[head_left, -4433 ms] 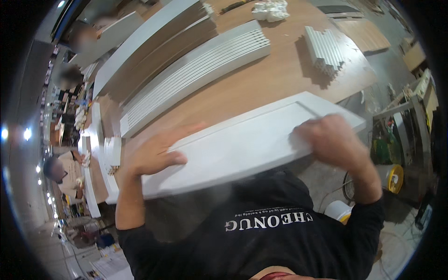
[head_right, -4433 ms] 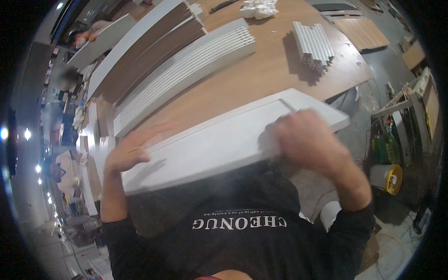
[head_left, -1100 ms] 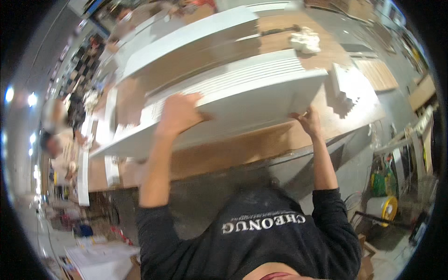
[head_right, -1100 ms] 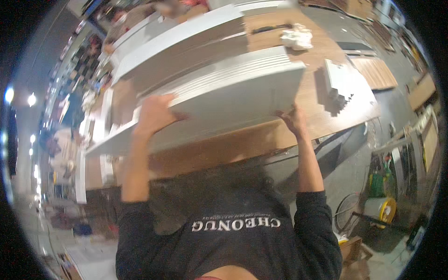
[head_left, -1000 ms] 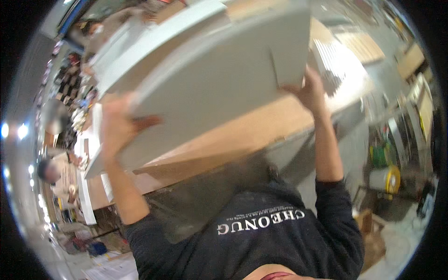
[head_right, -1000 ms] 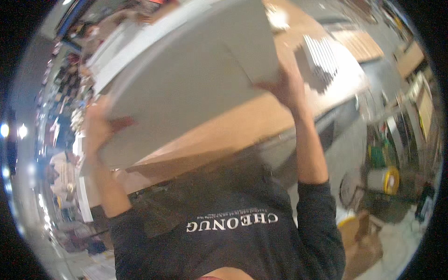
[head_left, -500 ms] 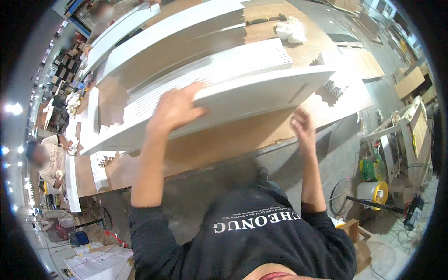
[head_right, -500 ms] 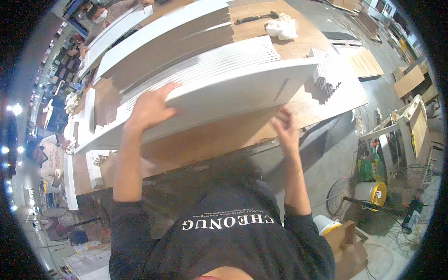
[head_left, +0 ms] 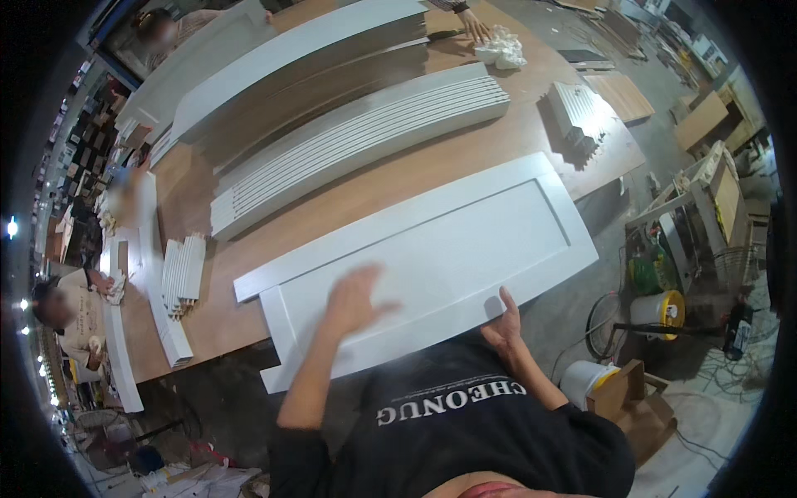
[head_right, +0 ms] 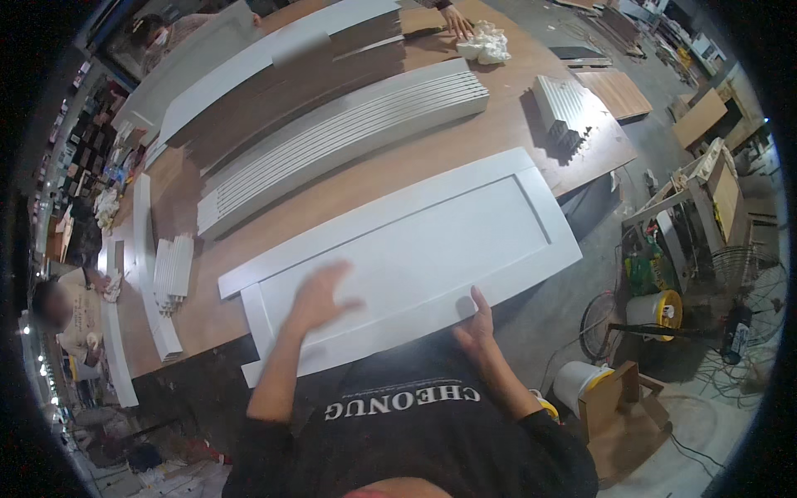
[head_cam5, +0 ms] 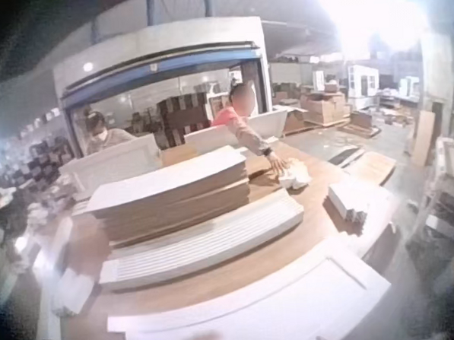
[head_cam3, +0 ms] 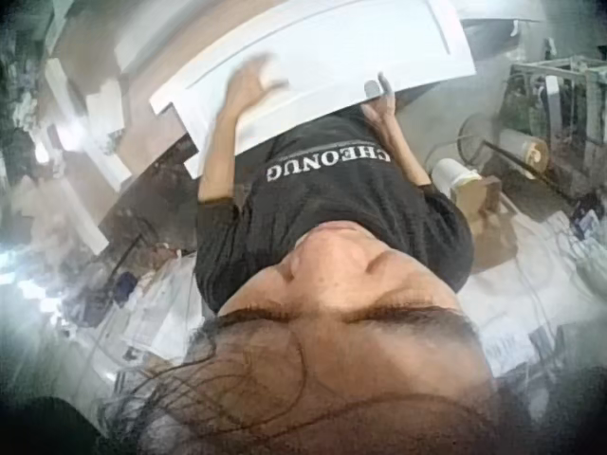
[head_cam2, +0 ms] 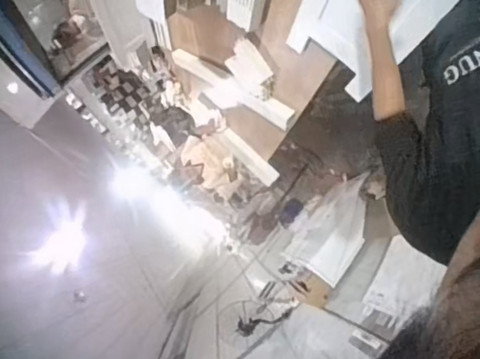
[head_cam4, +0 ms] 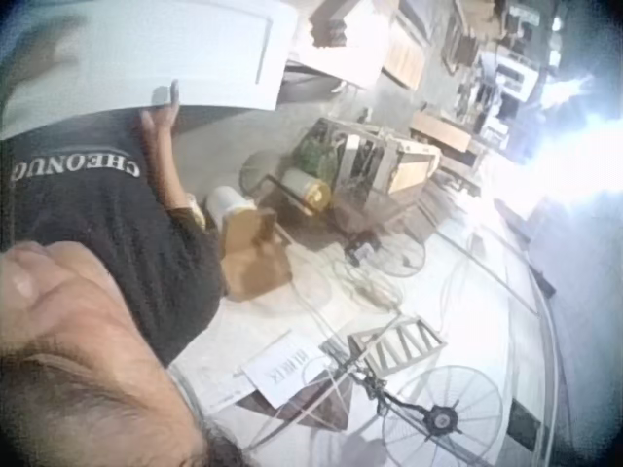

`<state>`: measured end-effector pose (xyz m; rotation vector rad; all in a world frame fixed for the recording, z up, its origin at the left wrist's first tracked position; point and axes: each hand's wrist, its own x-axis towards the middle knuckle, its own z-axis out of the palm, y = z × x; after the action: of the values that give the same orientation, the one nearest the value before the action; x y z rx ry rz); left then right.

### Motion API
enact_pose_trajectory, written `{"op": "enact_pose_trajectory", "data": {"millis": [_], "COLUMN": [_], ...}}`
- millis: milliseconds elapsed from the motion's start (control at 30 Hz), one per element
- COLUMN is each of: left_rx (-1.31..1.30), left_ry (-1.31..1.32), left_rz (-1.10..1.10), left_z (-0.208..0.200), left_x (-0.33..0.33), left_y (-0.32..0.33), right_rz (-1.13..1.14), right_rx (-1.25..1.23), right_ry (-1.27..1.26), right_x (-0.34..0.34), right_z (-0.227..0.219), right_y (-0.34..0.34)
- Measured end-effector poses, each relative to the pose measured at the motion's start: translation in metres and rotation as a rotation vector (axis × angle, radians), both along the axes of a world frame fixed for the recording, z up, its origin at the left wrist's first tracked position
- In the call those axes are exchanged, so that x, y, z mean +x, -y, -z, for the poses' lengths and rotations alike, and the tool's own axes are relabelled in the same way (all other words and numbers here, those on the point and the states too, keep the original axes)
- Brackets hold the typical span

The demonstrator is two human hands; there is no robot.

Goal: The person repeatedly picks up white slatted panels and thin white strips from a workbench, aligns the strips into the panel grooves, and stacks the assembled units. The person handles the parts by hand without visible tools, working alongside others in a workshop.

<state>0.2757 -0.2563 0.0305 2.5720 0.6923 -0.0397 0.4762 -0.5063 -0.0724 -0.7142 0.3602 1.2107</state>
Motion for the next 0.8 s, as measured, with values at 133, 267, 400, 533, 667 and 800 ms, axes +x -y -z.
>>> {"op": "enact_pose_trajectory", "data": {"millis": [133, 267, 400, 533, 667, 800], "left_rx": [0.222, -0.022, 0.025, 0.393, 0.732, 0.878], "left_ry": [-0.008, -0.023, -0.042, -0.059, 0.165, 0.227], "left_rz": [-0.278, -0.085, -0.126, -0.192, -0.137, -0.078], "left_z": [0.02, 0.048, -0.02, -0.179, -0.289, -0.273], "left_x": [0.024, 0.069, 0.043, 0.027, 0.01, 0.018], "left_y": [-0.098, -0.125, -0.117, -0.088, -0.071, -0.074], "right_rz": [0.044, 0.074, 0.127, 0.028, 0.01, -0.687], "right_rx": [-0.135, -0.132, 0.123, 0.236, 0.612, 0.273], "right_ry": [0.183, 0.212, 0.232, 0.161, 0.292, 0.854], "right_x": [-0.009, 0.01, -0.003, 0.044, 0.051, 0.072], "right_z": [0.042, 0.117, 0.027, 0.007, -0.079, -0.042], "right_y": [-0.009, 0.013, -0.031, -0.079, -0.162, -0.179]}}
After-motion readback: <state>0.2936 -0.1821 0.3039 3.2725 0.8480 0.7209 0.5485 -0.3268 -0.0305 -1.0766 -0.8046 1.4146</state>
